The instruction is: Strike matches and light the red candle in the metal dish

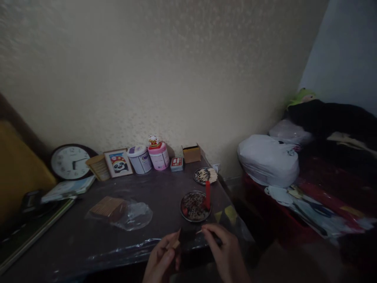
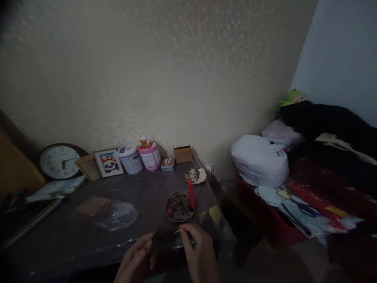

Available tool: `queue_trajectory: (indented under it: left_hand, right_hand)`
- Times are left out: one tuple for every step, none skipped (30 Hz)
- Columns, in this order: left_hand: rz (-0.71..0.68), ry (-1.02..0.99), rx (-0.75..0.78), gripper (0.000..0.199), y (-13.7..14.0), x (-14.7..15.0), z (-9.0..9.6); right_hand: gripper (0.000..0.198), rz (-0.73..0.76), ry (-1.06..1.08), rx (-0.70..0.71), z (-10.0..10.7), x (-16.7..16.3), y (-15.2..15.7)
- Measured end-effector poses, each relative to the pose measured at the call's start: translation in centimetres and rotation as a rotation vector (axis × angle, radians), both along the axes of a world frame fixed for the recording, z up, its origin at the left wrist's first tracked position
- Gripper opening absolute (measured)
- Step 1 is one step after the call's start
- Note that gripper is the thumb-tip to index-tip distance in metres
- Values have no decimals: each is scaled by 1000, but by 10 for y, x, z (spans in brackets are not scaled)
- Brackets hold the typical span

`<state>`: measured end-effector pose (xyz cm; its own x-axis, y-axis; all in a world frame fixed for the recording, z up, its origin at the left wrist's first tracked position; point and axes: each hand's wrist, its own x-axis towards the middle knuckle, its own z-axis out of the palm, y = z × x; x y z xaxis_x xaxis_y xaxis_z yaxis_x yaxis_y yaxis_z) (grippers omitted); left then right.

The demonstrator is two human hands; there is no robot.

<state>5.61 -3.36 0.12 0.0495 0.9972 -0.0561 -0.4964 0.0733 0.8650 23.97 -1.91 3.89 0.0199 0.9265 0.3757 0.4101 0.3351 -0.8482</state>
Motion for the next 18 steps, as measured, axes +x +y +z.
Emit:
queue_trajectory:
  left_hand:
    - [15, -12, -9, 45, 2, -2, 0]
    - [20, -20, -8, 45, 3, -3, 0]
    - [22, -22, -1, 44, 4, -4, 0]
    - [25, -17, 9, 45, 5, -3, 1]
    - [29, -3, 17, 45, 5, -2, 2]
    - [32, 18, 16, 46, 4, -1, 3]
    - [33, 42, 6, 48, 3, 1, 5]
    - [32, 63, -12, 49, 2, 3, 7]
    - [28, 82, -30, 50, 0, 5, 9]
    - [23, 95, -45, 51, -1, 7, 10]
    - [18, 104, -49, 52, -2, 8, 12]
    - [15, 108, -41, 51, -3, 9, 13]
    - [17, 108, -27, 51, -3, 10, 14]
    - [19, 107, -9, 50, -3, 11, 14]
    - [18, 106, 7, 49, -3, 13, 14]
    - [17, 102, 18, 49, -3, 14, 14]
    - [20, 101, 23, 47, -4, 16, 14]
    - [28, 102, 27, 45, -5, 18, 15]
  right_hand:
    - [18, -2, 17, -23, 2, 1, 0]
    - [19, -1, 27, -36, 4, 2, -1]
    - [19, 0, 31, -44, 5, 2, -1]
    - [20, 2, 34, -49, 6, 3, -1]
    - [20, 3, 34, -53, 6, 3, -1]
    - [20, 2, 33, -53, 6, 2, -1]
    - [20, -1, 30, -49, 6, 2, -2]
    - [19, -4, 25, -38, 6, 1, -2]
    - [18, -4, 18, -21, 5, 0, -3]
    - [16, -1, 8, 6, 5, -1, -5]
    - [15, 9, -6, 40, 6, -1, -6]
    - [14, 18, -23, 85, 7, -1, -8]
    - [13, 31, -44, 133, 8, -2, -11]
    - [13, 44, -66, 183, 9, -2, -13]
    - [13, 58, -89, 223, 11, -2, -15]
    - [13, 77, -112, 257, 12, -2, -17]
    - [14, 103, -140, 281, 12, -2, -18]
    - [15, 130, -169, 300, 12, -2, -18]
